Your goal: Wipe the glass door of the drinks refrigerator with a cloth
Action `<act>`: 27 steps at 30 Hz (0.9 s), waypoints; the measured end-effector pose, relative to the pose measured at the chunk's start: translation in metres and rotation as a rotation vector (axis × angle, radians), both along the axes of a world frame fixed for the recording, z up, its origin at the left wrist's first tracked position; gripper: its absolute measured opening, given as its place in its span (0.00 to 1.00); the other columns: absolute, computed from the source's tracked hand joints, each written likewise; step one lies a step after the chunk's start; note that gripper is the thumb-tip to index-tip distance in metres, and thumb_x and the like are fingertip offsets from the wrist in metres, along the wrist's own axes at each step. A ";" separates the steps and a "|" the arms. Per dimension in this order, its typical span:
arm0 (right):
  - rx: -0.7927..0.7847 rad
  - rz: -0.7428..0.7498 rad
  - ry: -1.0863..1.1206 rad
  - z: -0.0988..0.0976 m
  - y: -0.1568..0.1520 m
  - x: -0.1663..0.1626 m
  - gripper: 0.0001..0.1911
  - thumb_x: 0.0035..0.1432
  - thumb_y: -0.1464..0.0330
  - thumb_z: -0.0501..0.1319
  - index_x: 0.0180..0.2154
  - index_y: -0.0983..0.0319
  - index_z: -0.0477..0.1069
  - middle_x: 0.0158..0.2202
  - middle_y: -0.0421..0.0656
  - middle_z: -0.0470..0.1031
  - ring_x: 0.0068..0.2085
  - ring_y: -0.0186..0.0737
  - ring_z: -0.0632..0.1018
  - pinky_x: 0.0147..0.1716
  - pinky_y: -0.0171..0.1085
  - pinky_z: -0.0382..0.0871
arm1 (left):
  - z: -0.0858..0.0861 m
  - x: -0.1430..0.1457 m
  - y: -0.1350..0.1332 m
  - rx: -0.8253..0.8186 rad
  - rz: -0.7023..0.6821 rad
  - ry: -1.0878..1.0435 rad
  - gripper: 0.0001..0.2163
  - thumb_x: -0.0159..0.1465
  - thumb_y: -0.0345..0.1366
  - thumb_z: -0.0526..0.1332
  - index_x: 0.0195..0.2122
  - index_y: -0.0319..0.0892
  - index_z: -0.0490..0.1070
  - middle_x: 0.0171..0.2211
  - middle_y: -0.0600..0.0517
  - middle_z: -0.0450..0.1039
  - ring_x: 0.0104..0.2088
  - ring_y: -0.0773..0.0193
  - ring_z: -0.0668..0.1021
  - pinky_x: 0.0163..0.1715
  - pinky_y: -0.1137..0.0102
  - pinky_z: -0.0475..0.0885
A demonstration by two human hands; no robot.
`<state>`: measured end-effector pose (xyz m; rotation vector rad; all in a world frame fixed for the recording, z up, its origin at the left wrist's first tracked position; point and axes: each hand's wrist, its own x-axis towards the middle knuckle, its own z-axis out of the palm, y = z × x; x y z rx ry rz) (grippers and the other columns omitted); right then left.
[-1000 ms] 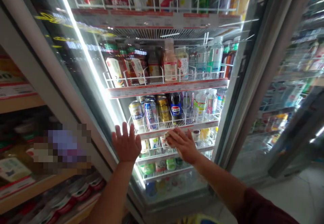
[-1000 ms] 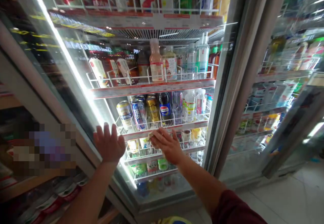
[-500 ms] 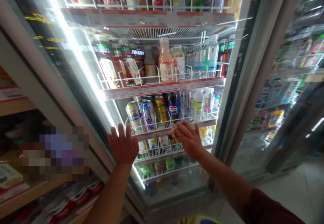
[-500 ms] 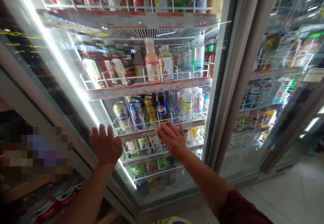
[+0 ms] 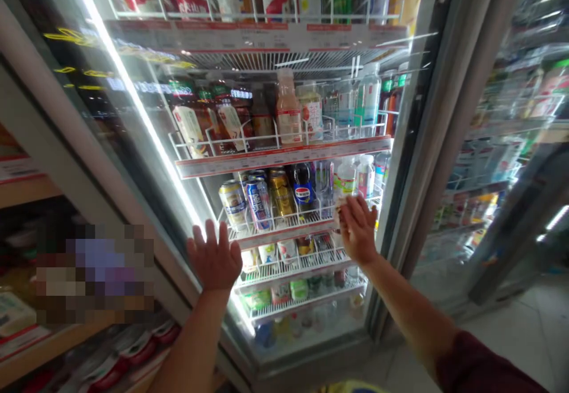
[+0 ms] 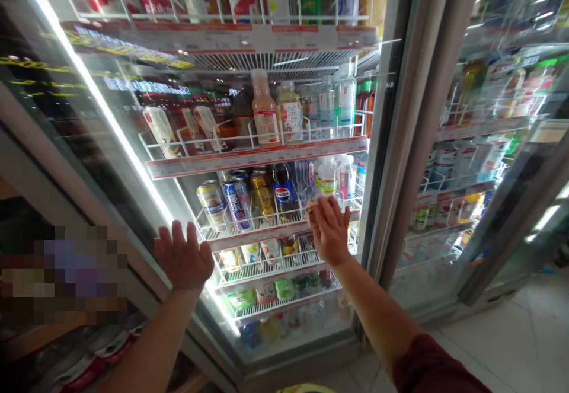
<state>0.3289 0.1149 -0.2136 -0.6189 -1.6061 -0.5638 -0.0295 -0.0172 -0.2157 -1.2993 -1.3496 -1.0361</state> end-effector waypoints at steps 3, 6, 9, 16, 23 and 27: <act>0.015 -0.024 0.033 -0.011 0.003 0.004 0.26 0.73 0.72 0.59 0.69 0.58 0.68 0.71 0.51 0.72 0.80 0.47 0.54 0.79 0.55 0.44 | 0.002 0.002 0.000 -0.001 -0.012 -0.004 0.32 0.76 0.44 0.56 0.79 0.54 0.50 0.79 0.45 0.51 0.81 0.46 0.48 0.77 0.40 0.43; 0.021 0.043 -0.197 -0.034 -0.005 0.004 0.20 0.73 0.71 0.61 0.64 0.55 0.74 0.64 0.46 0.80 0.79 0.43 0.59 0.80 0.52 0.41 | 0.001 0.002 0.000 0.001 -0.028 -0.029 0.31 0.76 0.45 0.56 0.79 0.54 0.52 0.79 0.44 0.52 0.80 0.45 0.49 0.77 0.38 0.44; -0.018 0.008 -0.198 -0.034 0.001 0.016 0.20 0.74 0.70 0.61 0.64 0.54 0.74 0.63 0.46 0.81 0.76 0.44 0.65 0.80 0.54 0.39 | 0.000 0.001 0.000 -0.001 -0.028 -0.024 0.31 0.76 0.45 0.56 0.78 0.53 0.53 0.79 0.43 0.53 0.80 0.44 0.49 0.76 0.37 0.43; -0.032 -0.113 0.061 -0.030 0.010 0.020 0.26 0.74 0.71 0.57 0.70 0.58 0.68 0.72 0.54 0.71 0.79 0.51 0.58 0.77 0.60 0.51 | -0.003 -0.003 0.002 -0.020 -0.022 -0.058 0.30 0.75 0.46 0.56 0.77 0.50 0.56 0.78 0.42 0.54 0.80 0.43 0.48 0.77 0.37 0.42; -0.058 -0.062 -0.074 -0.045 0.010 0.028 0.25 0.73 0.71 0.60 0.69 0.53 0.70 0.69 0.49 0.76 0.76 0.49 0.67 0.79 0.60 0.46 | 0.000 0.001 0.000 -0.006 -0.057 -0.048 0.31 0.75 0.45 0.56 0.78 0.51 0.53 0.79 0.43 0.52 0.81 0.43 0.48 0.77 0.35 0.41; -0.108 -0.134 0.198 -0.042 0.030 0.045 0.36 0.75 0.69 0.55 0.79 0.56 0.50 0.79 0.56 0.56 0.79 0.60 0.57 0.73 0.68 0.58 | 0.000 0.000 0.001 0.008 -0.013 -0.020 0.31 0.75 0.44 0.56 0.78 0.50 0.54 0.78 0.42 0.54 0.80 0.43 0.50 0.77 0.37 0.43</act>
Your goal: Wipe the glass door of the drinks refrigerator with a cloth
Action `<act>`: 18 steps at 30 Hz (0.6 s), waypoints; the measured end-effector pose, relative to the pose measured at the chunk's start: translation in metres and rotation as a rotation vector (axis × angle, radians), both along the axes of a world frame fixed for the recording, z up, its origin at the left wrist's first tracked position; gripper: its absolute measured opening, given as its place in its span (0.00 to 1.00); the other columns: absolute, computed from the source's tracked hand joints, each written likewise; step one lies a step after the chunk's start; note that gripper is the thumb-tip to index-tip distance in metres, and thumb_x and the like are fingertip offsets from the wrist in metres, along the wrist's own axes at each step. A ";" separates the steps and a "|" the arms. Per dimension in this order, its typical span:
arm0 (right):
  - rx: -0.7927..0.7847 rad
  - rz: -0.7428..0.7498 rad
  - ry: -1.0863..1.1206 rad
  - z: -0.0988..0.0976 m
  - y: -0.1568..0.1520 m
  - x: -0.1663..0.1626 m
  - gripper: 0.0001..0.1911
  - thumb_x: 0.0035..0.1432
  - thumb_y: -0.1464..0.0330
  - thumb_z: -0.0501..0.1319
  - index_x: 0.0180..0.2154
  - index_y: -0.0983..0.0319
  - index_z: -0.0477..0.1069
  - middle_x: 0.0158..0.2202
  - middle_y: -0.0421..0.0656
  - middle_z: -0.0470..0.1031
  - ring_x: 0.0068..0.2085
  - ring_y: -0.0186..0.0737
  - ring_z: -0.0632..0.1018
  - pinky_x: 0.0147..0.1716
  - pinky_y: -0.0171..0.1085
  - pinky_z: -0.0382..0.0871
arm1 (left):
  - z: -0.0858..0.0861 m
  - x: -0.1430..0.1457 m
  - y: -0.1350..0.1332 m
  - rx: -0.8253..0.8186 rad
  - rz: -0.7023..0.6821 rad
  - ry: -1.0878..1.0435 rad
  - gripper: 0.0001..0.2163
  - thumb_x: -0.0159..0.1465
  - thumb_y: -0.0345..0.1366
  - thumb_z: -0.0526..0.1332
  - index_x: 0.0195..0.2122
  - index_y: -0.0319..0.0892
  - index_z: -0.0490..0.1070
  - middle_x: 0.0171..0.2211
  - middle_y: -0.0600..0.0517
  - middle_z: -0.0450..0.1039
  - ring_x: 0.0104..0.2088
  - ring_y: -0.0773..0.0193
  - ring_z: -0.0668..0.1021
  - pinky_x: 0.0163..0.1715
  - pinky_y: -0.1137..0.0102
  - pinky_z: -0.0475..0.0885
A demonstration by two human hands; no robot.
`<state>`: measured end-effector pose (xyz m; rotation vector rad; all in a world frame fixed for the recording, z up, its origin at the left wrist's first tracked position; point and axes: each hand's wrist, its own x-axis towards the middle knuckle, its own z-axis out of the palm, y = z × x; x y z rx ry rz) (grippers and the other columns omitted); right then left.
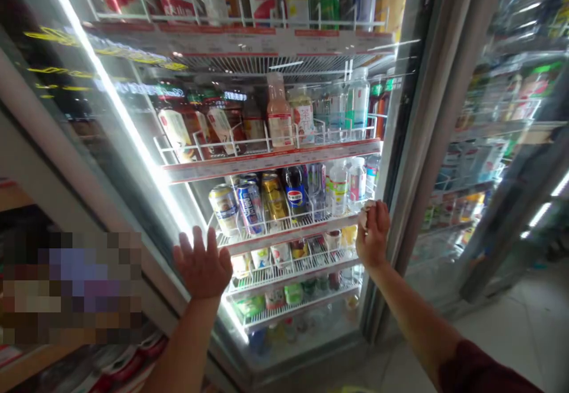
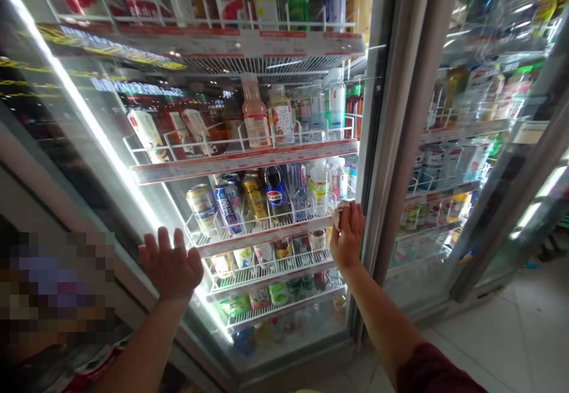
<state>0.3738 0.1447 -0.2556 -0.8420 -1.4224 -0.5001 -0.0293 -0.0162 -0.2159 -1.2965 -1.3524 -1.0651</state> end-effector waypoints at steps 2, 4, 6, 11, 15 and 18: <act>-0.003 0.023 -0.070 -0.016 -0.003 -0.003 0.39 0.74 0.70 0.55 0.80 0.56 0.44 0.80 0.56 0.52 0.80 0.61 0.54 0.72 0.68 0.62 | -0.001 -0.001 0.001 -0.009 0.007 -0.031 0.30 0.75 0.46 0.56 0.77 0.50 0.56 0.77 0.41 0.56 0.80 0.43 0.52 0.77 0.36 0.44; -0.009 0.042 -0.185 -0.032 -0.008 -0.005 0.40 0.73 0.72 0.55 0.80 0.54 0.44 0.80 0.55 0.53 0.80 0.60 0.55 0.72 0.66 0.63 | -0.003 -0.002 0.001 -0.015 0.001 -0.070 0.29 0.75 0.48 0.55 0.75 0.49 0.60 0.76 0.41 0.59 0.79 0.41 0.54 0.76 0.36 0.44; -0.032 0.029 -0.199 -0.032 -0.006 0.001 0.38 0.73 0.72 0.55 0.79 0.53 0.48 0.79 0.55 0.55 0.79 0.60 0.57 0.72 0.67 0.62 | -0.004 -0.004 0.001 -0.011 -0.009 -0.085 0.29 0.74 0.50 0.56 0.74 0.47 0.63 0.75 0.40 0.61 0.79 0.40 0.55 0.76 0.35 0.44; -0.076 -0.050 0.111 0.009 0.021 0.025 0.34 0.77 0.64 0.54 0.78 0.60 0.52 0.78 0.62 0.53 0.78 0.63 0.59 0.72 0.68 0.61 | -0.002 -0.002 0.000 -0.026 0.014 -0.070 0.30 0.75 0.48 0.55 0.76 0.49 0.59 0.76 0.41 0.58 0.79 0.42 0.54 0.76 0.37 0.45; -0.063 -0.013 0.017 -0.011 0.005 0.009 0.35 0.76 0.67 0.53 0.79 0.59 0.47 0.79 0.60 0.52 0.79 0.63 0.55 0.72 0.69 0.62 | 0.000 0.001 -0.001 -0.011 0.036 -0.013 0.30 0.76 0.46 0.54 0.78 0.50 0.54 0.77 0.41 0.56 0.80 0.44 0.51 0.77 0.38 0.45; -0.028 0.033 -0.196 -0.029 -0.009 -0.001 0.37 0.75 0.72 0.54 0.79 0.56 0.48 0.78 0.58 0.57 0.79 0.59 0.56 0.73 0.66 0.61 | -0.001 0.001 -0.001 -0.018 0.023 -0.040 0.30 0.75 0.46 0.55 0.77 0.51 0.56 0.77 0.42 0.56 0.80 0.43 0.51 0.77 0.37 0.44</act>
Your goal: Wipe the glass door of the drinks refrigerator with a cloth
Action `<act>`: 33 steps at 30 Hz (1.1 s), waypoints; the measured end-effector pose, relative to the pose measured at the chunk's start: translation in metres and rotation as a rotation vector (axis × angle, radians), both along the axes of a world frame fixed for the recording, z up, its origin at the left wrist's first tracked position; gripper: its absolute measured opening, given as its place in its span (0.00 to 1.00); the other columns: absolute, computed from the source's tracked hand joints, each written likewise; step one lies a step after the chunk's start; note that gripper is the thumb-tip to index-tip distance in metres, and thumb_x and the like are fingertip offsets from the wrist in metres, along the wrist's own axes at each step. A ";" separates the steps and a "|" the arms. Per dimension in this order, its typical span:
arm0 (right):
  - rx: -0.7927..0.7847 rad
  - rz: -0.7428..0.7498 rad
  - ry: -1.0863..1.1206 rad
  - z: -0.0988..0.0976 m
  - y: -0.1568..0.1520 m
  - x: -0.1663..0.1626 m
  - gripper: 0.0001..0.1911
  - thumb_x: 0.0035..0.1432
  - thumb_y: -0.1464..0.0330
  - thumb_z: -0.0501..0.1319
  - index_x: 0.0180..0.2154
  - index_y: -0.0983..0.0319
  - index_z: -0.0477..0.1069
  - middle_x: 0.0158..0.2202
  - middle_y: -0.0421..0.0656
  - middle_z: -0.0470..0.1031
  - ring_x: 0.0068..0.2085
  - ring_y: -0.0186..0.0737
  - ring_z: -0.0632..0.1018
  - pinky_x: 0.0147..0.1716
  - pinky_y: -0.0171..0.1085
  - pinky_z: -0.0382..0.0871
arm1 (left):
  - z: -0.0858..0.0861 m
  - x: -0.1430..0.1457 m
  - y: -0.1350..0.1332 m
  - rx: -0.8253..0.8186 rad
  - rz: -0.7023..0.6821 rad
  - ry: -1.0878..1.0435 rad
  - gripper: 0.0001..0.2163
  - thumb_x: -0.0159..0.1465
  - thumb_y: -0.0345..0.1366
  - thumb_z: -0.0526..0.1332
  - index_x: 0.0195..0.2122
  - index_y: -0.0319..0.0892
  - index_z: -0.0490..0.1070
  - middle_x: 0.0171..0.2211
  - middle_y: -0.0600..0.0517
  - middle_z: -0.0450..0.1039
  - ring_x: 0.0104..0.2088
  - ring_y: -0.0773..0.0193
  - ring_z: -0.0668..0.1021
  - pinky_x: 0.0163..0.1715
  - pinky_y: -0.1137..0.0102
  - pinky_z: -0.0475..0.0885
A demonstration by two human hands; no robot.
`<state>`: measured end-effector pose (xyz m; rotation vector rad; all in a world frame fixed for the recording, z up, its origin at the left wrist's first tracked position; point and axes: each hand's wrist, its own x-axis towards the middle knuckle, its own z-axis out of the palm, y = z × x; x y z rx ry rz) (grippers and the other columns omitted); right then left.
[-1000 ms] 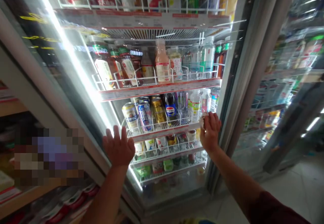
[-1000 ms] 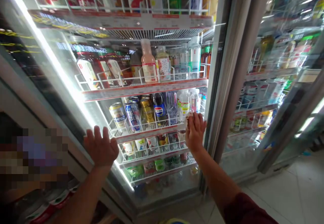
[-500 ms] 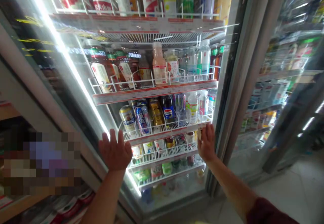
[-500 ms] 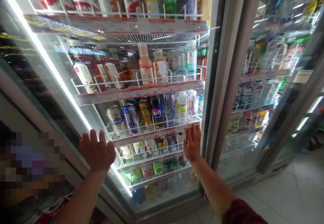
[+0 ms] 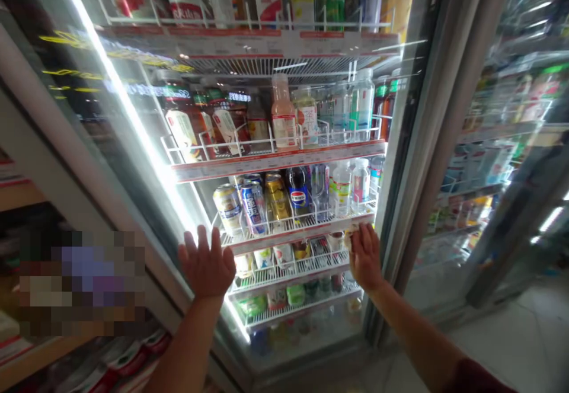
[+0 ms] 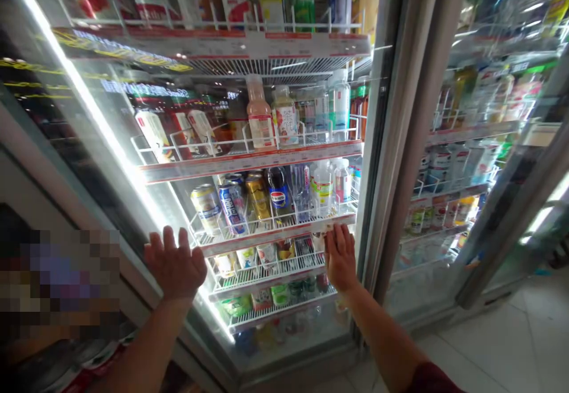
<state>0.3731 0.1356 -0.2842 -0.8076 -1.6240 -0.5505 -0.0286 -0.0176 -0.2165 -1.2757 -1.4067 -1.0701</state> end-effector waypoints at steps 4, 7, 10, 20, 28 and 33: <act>0.025 -0.051 0.125 0.030 0.014 0.016 0.36 0.75 0.70 0.54 0.79 0.57 0.48 0.78 0.59 0.57 0.79 0.60 0.57 0.73 0.68 0.59 | -0.002 -0.002 0.000 -0.028 -0.018 -0.031 0.30 0.74 0.47 0.56 0.76 0.50 0.58 0.77 0.41 0.56 0.80 0.41 0.49 0.76 0.35 0.42; 0.054 -0.064 0.210 0.046 0.019 0.017 0.37 0.75 0.70 0.54 0.79 0.60 0.47 0.79 0.61 0.53 0.80 0.60 0.54 0.73 0.68 0.60 | -0.003 -0.002 0.000 -0.045 -0.025 -0.086 0.29 0.74 0.49 0.55 0.75 0.49 0.59 0.77 0.40 0.56 0.80 0.40 0.49 0.76 0.34 0.41; 0.094 0.029 -0.002 0.031 0.003 0.001 0.37 0.74 0.73 0.55 0.79 0.59 0.49 0.77 0.57 0.59 0.80 0.55 0.54 0.75 0.63 0.58 | -0.003 -0.003 0.000 -0.041 -0.021 -0.076 0.29 0.74 0.49 0.55 0.74 0.48 0.60 0.77 0.40 0.57 0.80 0.42 0.50 0.77 0.36 0.43; 0.146 0.057 0.159 0.073 0.005 -0.013 0.37 0.73 0.73 0.55 0.79 0.58 0.49 0.78 0.57 0.57 0.80 0.58 0.55 0.73 0.65 0.62 | -0.001 0.001 -0.001 -0.017 0.009 -0.033 0.29 0.75 0.49 0.54 0.74 0.46 0.61 0.75 0.37 0.59 0.80 0.41 0.50 0.75 0.35 0.46; 0.127 0.123 -0.080 0.063 -0.014 -0.035 0.30 0.74 0.72 0.59 0.72 0.52 0.64 0.69 0.48 0.74 0.77 0.49 0.64 0.78 0.58 0.54 | 0.001 0.000 -0.001 -0.008 0.001 0.021 0.31 0.74 0.44 0.57 0.78 0.52 0.54 0.78 0.42 0.55 0.80 0.43 0.50 0.76 0.36 0.45; 0.137 0.110 0.049 0.078 -0.016 -0.052 0.34 0.73 0.73 0.58 0.75 0.52 0.59 0.75 0.49 0.65 0.79 0.53 0.58 0.75 0.59 0.61 | -0.002 -0.001 0.000 -0.009 0.006 0.005 0.32 0.74 0.44 0.56 0.78 0.54 0.53 0.78 0.42 0.55 0.80 0.42 0.50 0.76 0.35 0.45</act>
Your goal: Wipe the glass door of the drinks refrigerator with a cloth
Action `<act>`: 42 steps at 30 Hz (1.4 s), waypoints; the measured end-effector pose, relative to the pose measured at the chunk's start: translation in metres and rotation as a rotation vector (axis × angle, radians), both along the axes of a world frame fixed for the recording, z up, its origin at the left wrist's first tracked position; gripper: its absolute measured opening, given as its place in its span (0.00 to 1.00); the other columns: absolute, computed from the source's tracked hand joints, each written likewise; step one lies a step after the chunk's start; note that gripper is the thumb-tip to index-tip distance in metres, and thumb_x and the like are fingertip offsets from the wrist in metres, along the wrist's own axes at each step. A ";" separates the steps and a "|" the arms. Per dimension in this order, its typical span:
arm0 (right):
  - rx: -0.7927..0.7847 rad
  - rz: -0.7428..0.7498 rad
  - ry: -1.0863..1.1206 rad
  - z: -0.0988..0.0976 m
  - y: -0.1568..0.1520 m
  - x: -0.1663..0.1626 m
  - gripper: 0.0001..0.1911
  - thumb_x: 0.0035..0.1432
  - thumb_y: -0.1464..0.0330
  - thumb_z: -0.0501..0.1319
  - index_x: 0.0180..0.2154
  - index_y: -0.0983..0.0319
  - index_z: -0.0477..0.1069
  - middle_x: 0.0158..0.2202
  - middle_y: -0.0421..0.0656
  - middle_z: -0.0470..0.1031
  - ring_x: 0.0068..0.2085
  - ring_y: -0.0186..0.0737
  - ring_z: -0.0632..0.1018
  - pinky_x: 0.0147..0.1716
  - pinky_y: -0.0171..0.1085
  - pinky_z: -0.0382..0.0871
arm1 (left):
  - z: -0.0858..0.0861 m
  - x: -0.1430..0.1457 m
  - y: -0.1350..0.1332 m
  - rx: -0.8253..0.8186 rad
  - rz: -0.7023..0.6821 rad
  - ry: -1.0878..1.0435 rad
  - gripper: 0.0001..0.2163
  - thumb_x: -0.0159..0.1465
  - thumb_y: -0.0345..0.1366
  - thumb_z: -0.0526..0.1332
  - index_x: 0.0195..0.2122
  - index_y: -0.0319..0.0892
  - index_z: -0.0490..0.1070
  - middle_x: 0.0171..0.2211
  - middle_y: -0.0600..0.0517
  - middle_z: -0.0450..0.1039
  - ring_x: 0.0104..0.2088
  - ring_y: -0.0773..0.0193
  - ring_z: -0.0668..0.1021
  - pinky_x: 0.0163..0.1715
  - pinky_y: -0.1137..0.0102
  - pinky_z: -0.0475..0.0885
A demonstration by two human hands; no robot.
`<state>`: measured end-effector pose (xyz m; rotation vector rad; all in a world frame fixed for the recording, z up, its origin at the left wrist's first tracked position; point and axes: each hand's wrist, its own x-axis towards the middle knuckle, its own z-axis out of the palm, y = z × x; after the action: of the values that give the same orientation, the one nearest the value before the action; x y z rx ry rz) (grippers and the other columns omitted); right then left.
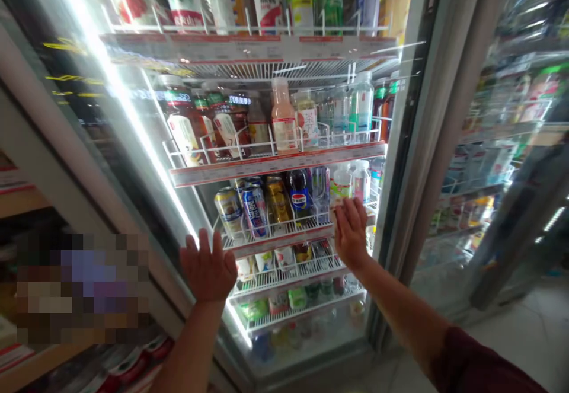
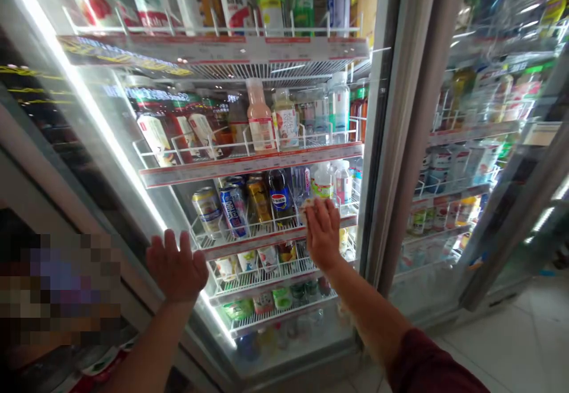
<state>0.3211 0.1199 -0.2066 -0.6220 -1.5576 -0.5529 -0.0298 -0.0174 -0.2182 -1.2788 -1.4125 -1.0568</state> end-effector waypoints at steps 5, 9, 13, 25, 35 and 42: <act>0.059 0.102 -0.339 -0.012 -0.023 -0.020 0.27 0.70 0.72 0.62 0.67 0.50 0.72 0.68 0.40 0.77 0.77 0.41 0.64 0.81 0.48 0.41 | 0.002 0.001 0.000 0.020 -0.026 0.002 0.32 0.74 0.44 0.57 0.78 0.55 0.54 0.77 0.43 0.56 0.80 0.42 0.51 0.76 0.35 0.47; -0.016 0.034 -0.090 0.020 -0.012 -0.016 0.31 0.72 0.73 0.59 0.72 0.52 0.65 0.71 0.45 0.73 0.78 0.47 0.61 0.80 0.54 0.45 | 0.001 0.001 0.000 0.015 -0.045 -0.009 0.32 0.74 0.44 0.57 0.78 0.54 0.54 0.77 0.42 0.56 0.80 0.42 0.51 0.76 0.36 0.45; 0.009 0.035 -0.154 0.015 -0.017 -0.025 0.32 0.69 0.73 0.62 0.71 0.52 0.67 0.71 0.43 0.73 0.80 0.47 0.56 0.80 0.53 0.44 | 0.000 0.000 0.000 0.001 -0.070 -0.078 0.30 0.73 0.47 0.58 0.76 0.55 0.58 0.77 0.44 0.57 0.80 0.41 0.51 0.76 0.34 0.43; 0.043 0.025 -0.209 0.018 -0.030 -0.040 0.25 0.71 0.72 0.60 0.67 0.53 0.73 0.70 0.42 0.75 0.80 0.45 0.55 0.81 0.51 0.38 | 0.002 0.000 0.000 -0.002 -0.020 0.000 0.33 0.74 0.44 0.57 0.79 0.58 0.51 0.79 0.45 0.53 0.80 0.44 0.50 0.76 0.36 0.46; -0.010 -0.004 -0.248 0.022 -0.032 -0.057 0.28 0.70 0.69 0.64 0.69 0.52 0.70 0.71 0.41 0.72 0.80 0.48 0.54 0.81 0.54 0.33 | 0.002 0.001 0.000 0.019 -0.014 0.006 0.31 0.75 0.44 0.57 0.78 0.55 0.54 0.77 0.43 0.57 0.80 0.45 0.51 0.76 0.38 0.48; 0.170 0.085 -0.512 0.002 -0.053 -0.076 0.24 0.70 0.67 0.64 0.64 0.49 0.75 0.71 0.33 0.72 0.81 0.43 0.49 0.81 0.54 0.26 | 0.012 0.009 -0.004 0.060 0.035 0.142 0.32 0.76 0.39 0.56 0.79 0.48 0.51 0.78 0.41 0.54 0.80 0.47 0.50 0.77 0.45 0.48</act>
<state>0.2451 0.0673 -0.2044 -0.2914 -1.9775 -0.8139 -0.0207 -0.0211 -0.2063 -1.2558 -1.2828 -0.9584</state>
